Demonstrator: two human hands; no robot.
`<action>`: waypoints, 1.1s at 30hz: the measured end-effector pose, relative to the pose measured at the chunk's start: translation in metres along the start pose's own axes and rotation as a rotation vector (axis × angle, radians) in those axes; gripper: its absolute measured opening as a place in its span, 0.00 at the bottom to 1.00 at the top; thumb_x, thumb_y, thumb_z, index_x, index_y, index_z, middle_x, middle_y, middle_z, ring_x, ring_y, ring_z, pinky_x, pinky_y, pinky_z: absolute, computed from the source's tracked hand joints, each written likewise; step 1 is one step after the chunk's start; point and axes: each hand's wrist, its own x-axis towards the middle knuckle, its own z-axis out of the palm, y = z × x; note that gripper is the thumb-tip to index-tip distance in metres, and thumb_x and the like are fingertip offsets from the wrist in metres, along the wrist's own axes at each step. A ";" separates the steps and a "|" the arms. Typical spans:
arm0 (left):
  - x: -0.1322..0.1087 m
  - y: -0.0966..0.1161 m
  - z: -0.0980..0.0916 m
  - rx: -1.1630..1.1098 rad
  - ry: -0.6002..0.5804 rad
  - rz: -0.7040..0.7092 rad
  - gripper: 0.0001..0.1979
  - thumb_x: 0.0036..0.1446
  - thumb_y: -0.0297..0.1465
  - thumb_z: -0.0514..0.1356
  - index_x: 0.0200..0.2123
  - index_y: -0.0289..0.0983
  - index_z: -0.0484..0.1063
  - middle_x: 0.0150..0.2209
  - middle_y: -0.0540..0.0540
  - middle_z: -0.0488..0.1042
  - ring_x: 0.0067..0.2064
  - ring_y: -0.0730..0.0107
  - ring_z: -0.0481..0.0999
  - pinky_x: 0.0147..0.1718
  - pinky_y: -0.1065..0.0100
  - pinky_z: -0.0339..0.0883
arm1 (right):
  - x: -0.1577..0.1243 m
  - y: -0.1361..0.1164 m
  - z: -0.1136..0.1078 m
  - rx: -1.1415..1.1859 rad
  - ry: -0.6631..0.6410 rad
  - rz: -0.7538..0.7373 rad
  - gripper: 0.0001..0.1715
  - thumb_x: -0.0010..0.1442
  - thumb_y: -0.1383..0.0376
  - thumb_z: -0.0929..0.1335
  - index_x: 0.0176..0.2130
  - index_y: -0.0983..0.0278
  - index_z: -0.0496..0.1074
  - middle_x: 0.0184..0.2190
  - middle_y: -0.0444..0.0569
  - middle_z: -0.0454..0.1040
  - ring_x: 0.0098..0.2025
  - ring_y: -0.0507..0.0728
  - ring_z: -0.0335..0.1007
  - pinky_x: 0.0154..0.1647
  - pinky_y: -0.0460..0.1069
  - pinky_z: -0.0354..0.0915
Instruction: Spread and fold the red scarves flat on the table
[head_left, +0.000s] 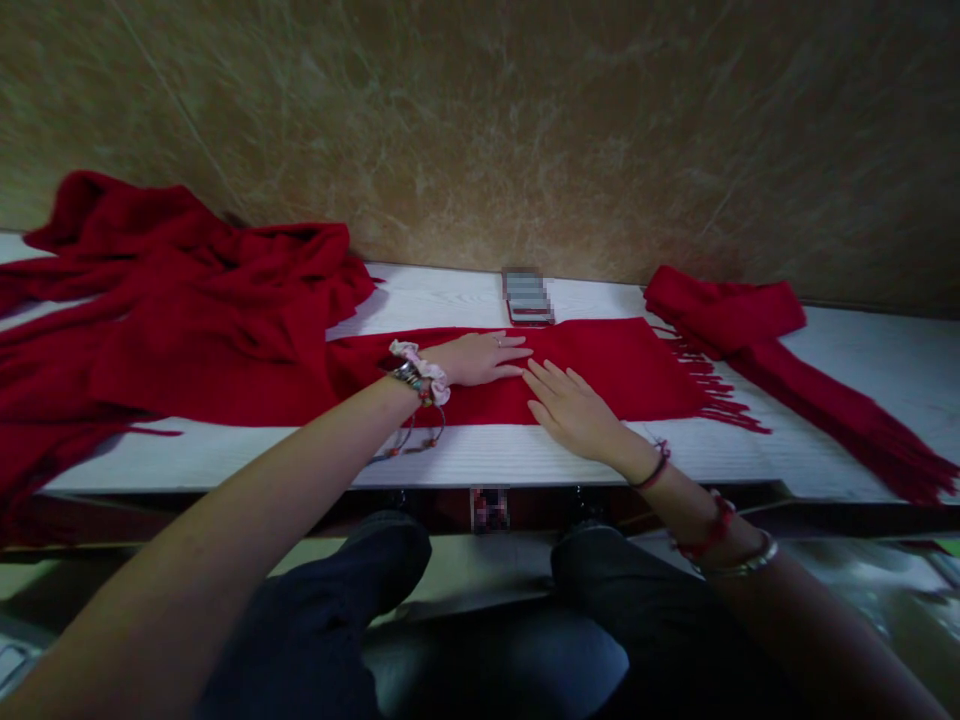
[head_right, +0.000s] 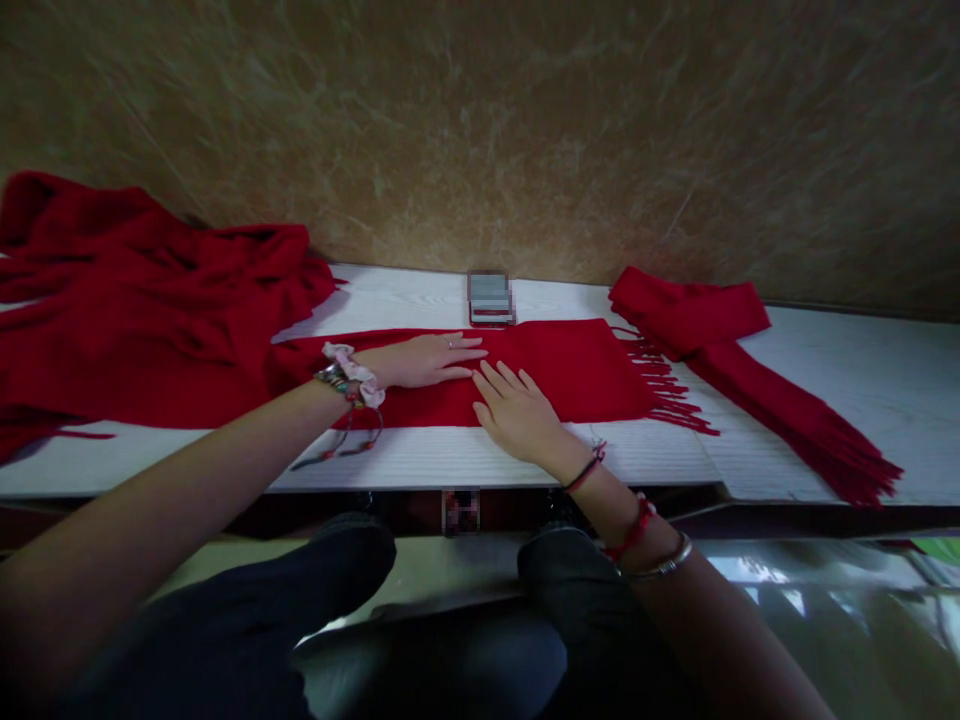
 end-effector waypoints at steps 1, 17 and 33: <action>-0.001 -0.005 0.002 0.020 0.003 -0.020 0.25 0.65 0.37 0.43 0.62 0.34 0.54 0.64 0.44 0.54 0.64 0.69 0.50 0.60 0.69 0.44 | 0.000 -0.001 0.000 0.000 -0.002 0.003 0.29 0.65 0.62 0.53 0.60 0.70 0.59 0.62 0.56 0.57 0.63 0.62 0.51 0.61 0.60 0.51; -0.016 -0.014 0.009 0.034 0.152 -0.009 0.20 0.64 0.31 0.43 0.56 0.36 0.63 0.56 0.41 0.64 0.54 0.66 0.66 0.54 0.64 0.57 | 0.000 -0.002 -0.002 0.013 0.002 0.014 0.29 0.64 0.62 0.53 0.60 0.71 0.59 0.61 0.56 0.57 0.63 0.62 0.51 0.62 0.60 0.51; -0.020 -0.036 -0.007 0.133 0.053 -0.330 0.19 0.59 0.23 0.44 0.49 0.33 0.68 0.47 0.41 0.70 0.48 0.67 0.69 0.49 0.67 0.62 | -0.001 -0.005 -0.008 0.028 -0.015 0.036 0.28 0.65 0.63 0.54 0.60 0.70 0.58 0.62 0.55 0.56 0.64 0.61 0.50 0.63 0.58 0.49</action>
